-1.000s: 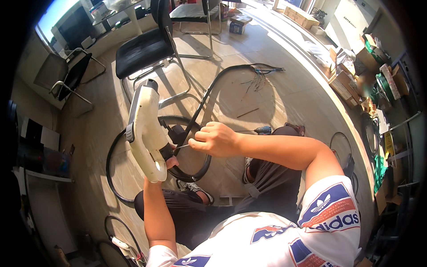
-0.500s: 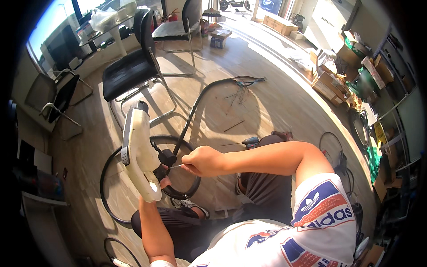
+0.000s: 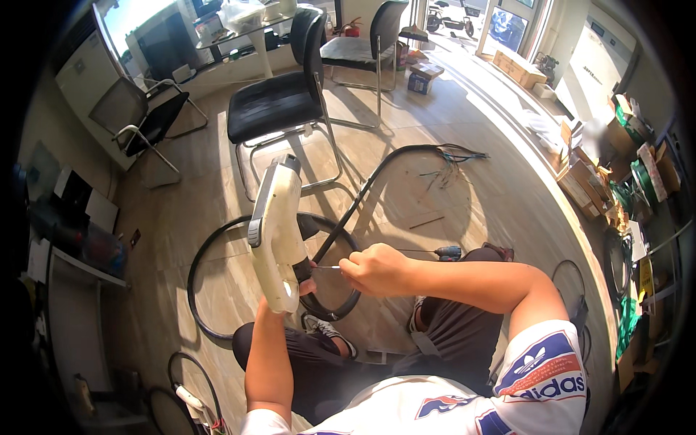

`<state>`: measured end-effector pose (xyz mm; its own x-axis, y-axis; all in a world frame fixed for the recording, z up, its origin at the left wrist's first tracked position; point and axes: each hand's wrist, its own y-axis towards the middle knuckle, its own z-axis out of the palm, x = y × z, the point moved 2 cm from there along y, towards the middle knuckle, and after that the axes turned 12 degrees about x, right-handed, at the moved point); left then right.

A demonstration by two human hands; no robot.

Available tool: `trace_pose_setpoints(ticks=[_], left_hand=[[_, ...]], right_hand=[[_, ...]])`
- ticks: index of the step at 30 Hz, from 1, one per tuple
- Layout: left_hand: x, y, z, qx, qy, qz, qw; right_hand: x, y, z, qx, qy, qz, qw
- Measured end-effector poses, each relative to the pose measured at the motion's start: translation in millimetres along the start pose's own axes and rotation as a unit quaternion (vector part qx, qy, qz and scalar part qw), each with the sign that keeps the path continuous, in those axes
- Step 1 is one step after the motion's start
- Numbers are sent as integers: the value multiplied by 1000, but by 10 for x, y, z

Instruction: The person uses a screwdriver to remove screws from a white charging handle while sitting on the floor, then uses a multimeter to test the internal components.

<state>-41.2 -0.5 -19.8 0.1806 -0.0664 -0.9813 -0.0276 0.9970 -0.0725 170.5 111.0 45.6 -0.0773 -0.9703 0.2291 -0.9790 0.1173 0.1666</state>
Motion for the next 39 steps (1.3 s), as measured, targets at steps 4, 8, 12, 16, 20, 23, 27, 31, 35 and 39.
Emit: trace_pose_setpoints(ticks=[4, 8, 12, 16, 20, 23, 27, 31, 35, 39], left_hand=[[-11, -2, 11, -1, 21, 25, 999], [-99, 0, 56, -5, 54, 47, 997], [-100, -22, 16, 6, 69, 36, 997], [-142, 11, 69, 20, 67, 60, 996], [-162, -5, 107, 14, 59, 69, 996], [-134, 27, 86, 17, 114, 52, 992], [-83, 25, 109, -3, 19, 35, 999], [-69, 31, 110, -14, -24, 23, 999], [-47, 17, 72, -14, -45, 33, 998], [-103, 6, 70, -10, 15, 23, 1000]], right_hand=[[-56, 45, -1, -6, -10, 15, 1000], [-189, 25, 136, -26, 153, 24, 988], [-175, 64, 81, 93, 369, 142, 914], [-404, -27, 296, 222, 687, 270, 638], [-329, -37, 265, 199, 718, 325, 583], [-206, 60, -20, 29, 300, 87, 950], [-141, 55, -74, 2, -1, 14, 1000], [-162, 51, -10, -9, -92, -27, 995], [-117, 68, 44, 4, -11, 24, 1000], [-159, 101, 93, 29, 155, 57, 986]])
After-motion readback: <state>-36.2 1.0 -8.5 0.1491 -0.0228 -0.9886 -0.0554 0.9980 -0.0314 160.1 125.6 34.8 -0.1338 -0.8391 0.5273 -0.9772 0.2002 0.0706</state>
